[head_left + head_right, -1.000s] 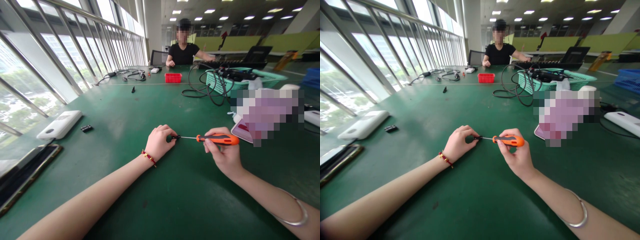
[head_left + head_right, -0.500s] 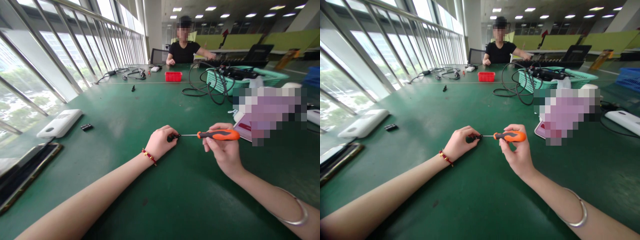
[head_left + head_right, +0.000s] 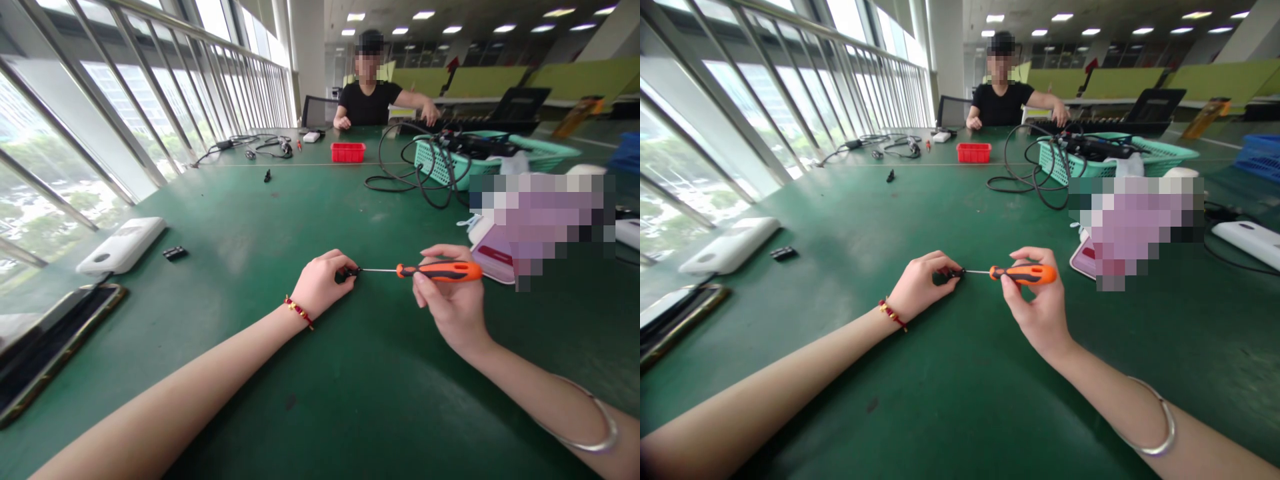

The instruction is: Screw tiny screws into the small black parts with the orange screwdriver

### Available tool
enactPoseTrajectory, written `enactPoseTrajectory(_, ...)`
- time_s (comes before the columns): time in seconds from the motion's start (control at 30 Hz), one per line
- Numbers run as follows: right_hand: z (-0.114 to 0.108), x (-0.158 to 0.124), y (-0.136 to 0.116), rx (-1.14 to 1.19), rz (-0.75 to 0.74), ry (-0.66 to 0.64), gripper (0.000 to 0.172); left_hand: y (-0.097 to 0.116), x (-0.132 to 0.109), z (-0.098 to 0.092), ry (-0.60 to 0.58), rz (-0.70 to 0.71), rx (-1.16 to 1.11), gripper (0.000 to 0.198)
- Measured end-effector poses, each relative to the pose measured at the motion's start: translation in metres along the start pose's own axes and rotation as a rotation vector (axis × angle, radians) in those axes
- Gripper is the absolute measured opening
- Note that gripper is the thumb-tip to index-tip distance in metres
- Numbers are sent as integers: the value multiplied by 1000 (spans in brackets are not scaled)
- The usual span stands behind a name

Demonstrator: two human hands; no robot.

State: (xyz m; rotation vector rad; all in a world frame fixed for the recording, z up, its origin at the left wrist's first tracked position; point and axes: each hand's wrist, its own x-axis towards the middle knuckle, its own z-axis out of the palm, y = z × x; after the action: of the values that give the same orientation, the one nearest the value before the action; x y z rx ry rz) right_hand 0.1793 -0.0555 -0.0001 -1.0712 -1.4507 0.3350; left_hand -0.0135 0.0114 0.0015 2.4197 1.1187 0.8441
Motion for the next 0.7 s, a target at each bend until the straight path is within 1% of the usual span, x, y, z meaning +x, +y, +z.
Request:
enactPoseTrajectory(0.1,0,2,-2,105,63,-7,28,0,0,0,2,6,1,15)
enactPoseTrajectory(0.13,0,2,-4,109,79,-23,27,0,0,0,1,6,2,15)
enactPoseTrajectory(0.23,-2,1,-12,-2,100,-90,11,1,1,0,-3,1,4,15)
enactPoseTrajectory(0.33,-2,0,-16,-116,73,-101,8,1,1,0,-6,-10,3,15)
enactPoseTrajectory(0.4,-1,-1,-15,-97,46,-67,13,1,0,0,-6,-14,4,15)
enactPoseTrajectory(0.5,1,0,-11,21,12,-29,30,0,0,0,-5,-10,-1,16)
enactPoseTrajectory(0.57,1,0,-11,73,24,-35,33,0,0,0,-4,-6,-9,16)
enactPoseTrajectory(0.63,1,0,-12,22,48,-55,26,0,0,0,-2,-7,-13,16)
enactPoseTrajectory(0.7,0,0,-15,-90,39,-62,14,0,1,0,-3,-8,-13,16)
